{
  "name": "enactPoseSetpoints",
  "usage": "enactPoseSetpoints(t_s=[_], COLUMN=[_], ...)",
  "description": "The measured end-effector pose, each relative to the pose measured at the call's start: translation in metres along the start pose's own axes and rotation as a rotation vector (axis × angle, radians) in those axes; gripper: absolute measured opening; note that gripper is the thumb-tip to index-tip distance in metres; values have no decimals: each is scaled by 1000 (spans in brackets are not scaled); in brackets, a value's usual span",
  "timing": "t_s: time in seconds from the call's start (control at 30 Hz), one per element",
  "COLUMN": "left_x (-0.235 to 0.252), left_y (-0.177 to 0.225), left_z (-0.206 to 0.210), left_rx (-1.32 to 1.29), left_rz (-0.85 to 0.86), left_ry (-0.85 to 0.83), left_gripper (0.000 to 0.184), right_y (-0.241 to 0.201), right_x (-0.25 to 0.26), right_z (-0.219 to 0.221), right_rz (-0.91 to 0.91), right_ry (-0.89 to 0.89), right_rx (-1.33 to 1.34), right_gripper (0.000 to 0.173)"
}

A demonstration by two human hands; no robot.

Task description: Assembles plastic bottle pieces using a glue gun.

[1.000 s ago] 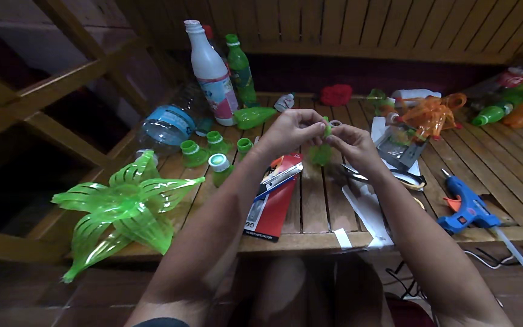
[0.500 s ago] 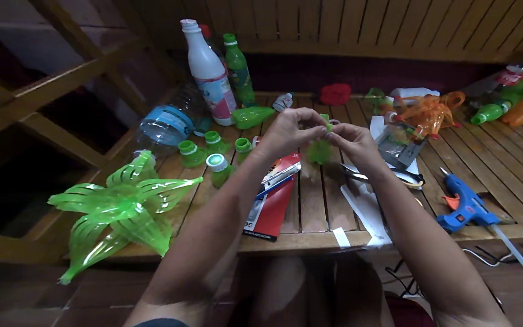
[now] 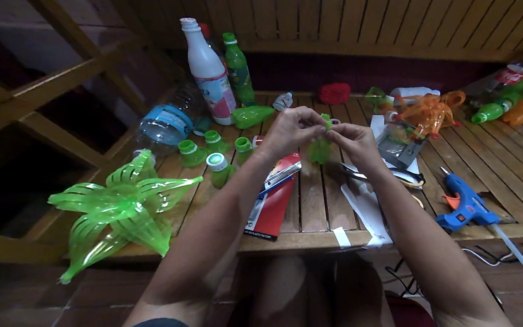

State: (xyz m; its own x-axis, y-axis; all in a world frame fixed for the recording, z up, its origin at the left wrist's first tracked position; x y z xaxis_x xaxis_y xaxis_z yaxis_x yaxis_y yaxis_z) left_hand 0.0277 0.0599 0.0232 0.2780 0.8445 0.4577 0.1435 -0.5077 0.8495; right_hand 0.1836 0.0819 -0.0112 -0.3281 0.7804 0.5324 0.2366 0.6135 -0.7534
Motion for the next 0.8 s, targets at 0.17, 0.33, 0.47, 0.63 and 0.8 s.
enactPoseSetpoints(t_s=[0.17,0.33,0.47,0.63,0.8], left_x=[-1,0,0,-1,-1], left_y=[-2,-6,-7,-5,-6], left_z=[-2,-4,-4,-2,-3], left_rx=[-36,-79,-87,-46,84], left_rz=[-94,-131,-166,-164,-110], left_ry=[15,40,61,103,148], left_gripper=[12,10,11,13,13], right_y=[1,2,1,0,2], right_x=[0,0,0,0,-1], right_z=[-1,-1,-1,-3,-1], right_rz=[39,63,78,67,77], right_ry=[15,-1,-10,5,-13], right_rx=[1,25,58,92,68], right_gripper=[11,10,8,6,8])
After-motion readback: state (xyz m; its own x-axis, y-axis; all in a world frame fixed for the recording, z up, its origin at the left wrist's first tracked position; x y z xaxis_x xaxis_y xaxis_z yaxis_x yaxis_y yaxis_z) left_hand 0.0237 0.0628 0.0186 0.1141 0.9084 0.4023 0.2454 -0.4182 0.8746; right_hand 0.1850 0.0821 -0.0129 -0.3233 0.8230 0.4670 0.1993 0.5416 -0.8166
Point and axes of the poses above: each hand's wrist, its own x-axis towards the middle knuckle, its own z-axis out of the palm, y = z × x, the point moved 7 cm from there along x, towards the middle knuckle, and after that the axes turned 14 degrees about -x, right-handed, at the moved point
